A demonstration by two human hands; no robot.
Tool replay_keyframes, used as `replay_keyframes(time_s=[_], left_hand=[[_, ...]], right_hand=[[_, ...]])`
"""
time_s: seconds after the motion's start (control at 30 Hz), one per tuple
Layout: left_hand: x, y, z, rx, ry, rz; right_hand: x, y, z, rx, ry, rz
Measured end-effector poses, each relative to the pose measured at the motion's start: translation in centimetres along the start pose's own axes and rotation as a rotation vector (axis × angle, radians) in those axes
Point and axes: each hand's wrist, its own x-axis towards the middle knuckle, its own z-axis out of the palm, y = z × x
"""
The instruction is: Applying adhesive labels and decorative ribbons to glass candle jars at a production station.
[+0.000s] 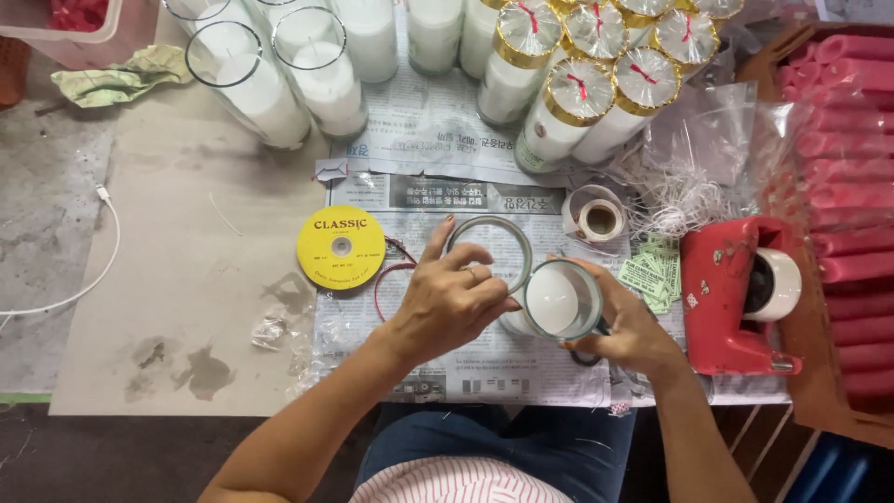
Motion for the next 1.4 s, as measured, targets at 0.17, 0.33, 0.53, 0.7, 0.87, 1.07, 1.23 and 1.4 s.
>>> replay_keyframes(time_s=[0.17, 0.33, 0.53, 0.7, 0.87, 1.07, 1.23, 1.4], left_hand=[[-0.8, 1.7, -0.1, 0.032, 0.040, -0.067], [-0.9, 2.2, 0.0, 0.035, 0.059, -0.084], [-1.3, 0.2, 0.0, 0.097, 0.089, -0.035], [-1.8, -6.0, -0.6, 0.147, 0.020, 0.063], [0.6, -5.7, 1.6, 0.093, 0.093, 0.109], [0.8, -4.0, 3.5, -0.035, 0.076, 0.080], [0.8, -2.6, 3.2, -0.071, 0.056, 0.078], [0.3, -0.6, 1.1, -0.024, 0.028, 0.037]], right_hand=[[-2.6, 1.7, 3.1, -0.093, 0.240, -0.010], [-2.4, 1.3, 11.3, -0.083, 0.724, -0.109], [-1.2, 5.5, 11.0, -0.380, 0.931, -0.166], [-2.2, 5.6, 9.2, -0.320, 0.784, -0.201], [-2.5, 4.3, 6.7, -0.176, 0.592, -0.205], [-2.0, 2.5, 2.7, 0.040, 0.267, -0.034], [-1.1, 2.0, 0.1, 0.047, 0.071, 0.085], [-0.1, 5.3, -1.6, 0.251, -0.006, 0.029]])
